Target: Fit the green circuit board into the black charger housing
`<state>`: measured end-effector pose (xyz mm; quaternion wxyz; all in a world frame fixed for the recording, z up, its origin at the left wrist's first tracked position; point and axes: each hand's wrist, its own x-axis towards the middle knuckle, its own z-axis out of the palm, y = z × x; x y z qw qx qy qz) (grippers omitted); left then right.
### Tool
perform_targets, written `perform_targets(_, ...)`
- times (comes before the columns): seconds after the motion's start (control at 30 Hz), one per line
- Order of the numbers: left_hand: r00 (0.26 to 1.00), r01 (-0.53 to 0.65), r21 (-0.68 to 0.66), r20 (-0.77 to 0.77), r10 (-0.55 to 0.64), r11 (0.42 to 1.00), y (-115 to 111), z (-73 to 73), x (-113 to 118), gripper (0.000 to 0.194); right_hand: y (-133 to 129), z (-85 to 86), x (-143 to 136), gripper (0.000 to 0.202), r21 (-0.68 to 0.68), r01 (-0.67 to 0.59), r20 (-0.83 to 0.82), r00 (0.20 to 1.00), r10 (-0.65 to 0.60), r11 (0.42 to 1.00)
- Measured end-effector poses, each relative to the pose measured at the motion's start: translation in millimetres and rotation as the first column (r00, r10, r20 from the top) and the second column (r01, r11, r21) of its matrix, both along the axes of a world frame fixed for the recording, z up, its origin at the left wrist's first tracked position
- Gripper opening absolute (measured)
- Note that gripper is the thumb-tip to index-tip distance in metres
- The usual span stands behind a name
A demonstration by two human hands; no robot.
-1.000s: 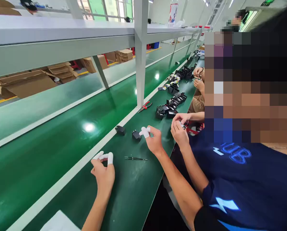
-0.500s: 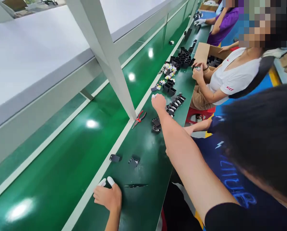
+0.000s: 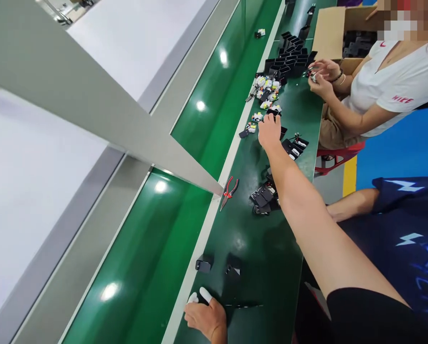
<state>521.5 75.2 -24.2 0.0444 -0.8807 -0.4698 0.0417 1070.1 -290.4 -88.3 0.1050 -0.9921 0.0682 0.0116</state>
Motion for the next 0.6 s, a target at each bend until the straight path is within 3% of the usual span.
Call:
perform_targets(0.2,0.999,-0.049,0.02,0.009,0.049,0.999,0.3,-4.0,5.0,0.097,0.0,-3.3,7.2,0.062,0.106,0.018,-0.08,0.997,-0.009,0.994)
perform_targets(0.33,0.999,-0.033,0.023,-0.002,0.033,0.999,3.3,-7.6,0.8,0.088,3.3,-0.6,13.8,0.041,0.117,-0.026,-0.077,0.996,0.035,0.993)
perform_targets(0.43,1.0,-0.008,0.013,0.007,0.008,1.0,2.8,-10.1,-1.5,0.084,7.4,-1.5,17.8,0.032,0.134,0.01,-0.131,0.991,0.008,0.991)
perform_targets(0.6,0.998,0.028,0.079,0.058,-0.033,0.996,5.2,-21.1,-8.9,0.086,16.6,-16.8,21.6,0.067,0.143,0.108,-0.182,0.98,-0.081,0.984)
